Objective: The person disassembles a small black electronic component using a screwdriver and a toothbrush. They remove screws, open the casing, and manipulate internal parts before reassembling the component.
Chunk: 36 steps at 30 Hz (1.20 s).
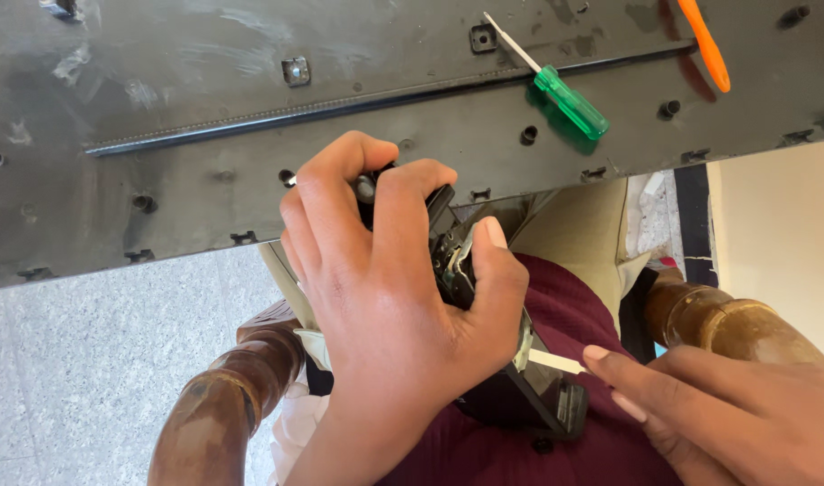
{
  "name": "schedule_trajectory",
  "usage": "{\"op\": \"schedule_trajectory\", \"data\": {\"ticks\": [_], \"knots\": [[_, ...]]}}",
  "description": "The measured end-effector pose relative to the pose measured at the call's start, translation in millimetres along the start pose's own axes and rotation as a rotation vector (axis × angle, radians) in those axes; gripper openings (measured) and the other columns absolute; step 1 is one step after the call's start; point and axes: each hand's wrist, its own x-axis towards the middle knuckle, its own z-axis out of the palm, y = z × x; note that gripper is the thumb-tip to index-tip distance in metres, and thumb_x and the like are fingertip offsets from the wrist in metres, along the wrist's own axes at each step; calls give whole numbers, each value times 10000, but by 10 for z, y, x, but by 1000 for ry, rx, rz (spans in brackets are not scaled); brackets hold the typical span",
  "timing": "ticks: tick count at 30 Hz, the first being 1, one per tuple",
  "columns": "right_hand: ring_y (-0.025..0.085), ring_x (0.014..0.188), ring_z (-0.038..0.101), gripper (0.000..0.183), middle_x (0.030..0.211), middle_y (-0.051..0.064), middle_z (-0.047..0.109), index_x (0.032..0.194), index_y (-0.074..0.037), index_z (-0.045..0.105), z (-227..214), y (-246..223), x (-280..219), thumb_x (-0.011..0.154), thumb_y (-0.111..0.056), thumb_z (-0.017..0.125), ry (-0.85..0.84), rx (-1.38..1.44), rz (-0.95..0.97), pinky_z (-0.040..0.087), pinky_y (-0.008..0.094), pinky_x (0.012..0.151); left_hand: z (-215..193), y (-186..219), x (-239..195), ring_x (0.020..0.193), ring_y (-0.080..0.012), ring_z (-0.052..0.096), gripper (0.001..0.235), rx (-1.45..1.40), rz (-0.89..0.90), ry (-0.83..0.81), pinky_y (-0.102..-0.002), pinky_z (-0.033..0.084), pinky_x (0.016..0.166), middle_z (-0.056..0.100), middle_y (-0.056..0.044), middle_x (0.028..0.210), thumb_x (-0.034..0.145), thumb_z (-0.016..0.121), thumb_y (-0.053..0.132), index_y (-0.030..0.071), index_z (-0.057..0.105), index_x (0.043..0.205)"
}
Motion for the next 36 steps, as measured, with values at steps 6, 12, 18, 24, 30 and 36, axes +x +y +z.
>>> {"op": "schedule_trajectory", "data": {"ticks": [6, 12, 18, 24, 30, 36], "knots": [[52, 593, 659, 565, 812, -112, 672, 1352, -292, 741, -156, -36, 167, 789, -247, 744, -71, 42, -65, 472, 277, 523, -11, 2, -7, 1086, -375, 475, 338, 7, 31, -40, -481, 402, 961, 498, -206, 1233, 797, 754, 207, 38, 644, 1068], [149, 695, 704, 643, 870, -3, 656, 1398, -158, 628, -410, -116, 564, 769, -287, 663, -342, -344, -242, 531, 352, 503, 238, -124, -15, 1100, -328, 508, 261, -6, 30, -77, -447, 384, 914, 542, -135, 1166, 819, 720, 208, 57, 619, 1005], [230, 692, 684, 675, 909, 114, 643, 1308, 103, 582, -604, -165, 905, 712, -213, 614, -313, -608, -594, 561, 350, 528, 567, -167, -77, 1104, -362, 541, 245, -17, -66, -119, -497, 387, 892, 614, -113, 1071, 810, 688, 231, 61, 615, 972], [218, 672, 637, 602, 858, 100, 620, 1324, 48, 624, -253, -237, 647, 760, -164, 626, -86, -561, -473, 538, 350, 555, 639, -321, -185, 1059, -360, 533, 218, 44, -199, -121, -516, 381, 861, 622, -108, 1086, 839, 666, 207, 50, 613, 981], [169, 659, 643, 562, 815, 45, 600, 1311, -39, 698, -49, -393, 587, 752, -67, 645, 106, -351, -266, 486, 341, 500, 611, -357, -226, 1082, -357, 534, 228, 113, -259, -63, -529, 374, 893, 615, -106, 1061, 837, 661, 214, 57, 613, 994], [192, 628, 648, 466, 752, 49, 590, 1168, -84, 747, 57, -528, 612, 717, 10, 674, 285, -174, -134, 488, 347, 502, 547, -344, -266, 1107, -373, 524, 213, 184, -277, -43, -536, 369, 922, 602, -130, 1104, 872, 637, 204, 49, 602, 1013]]}}
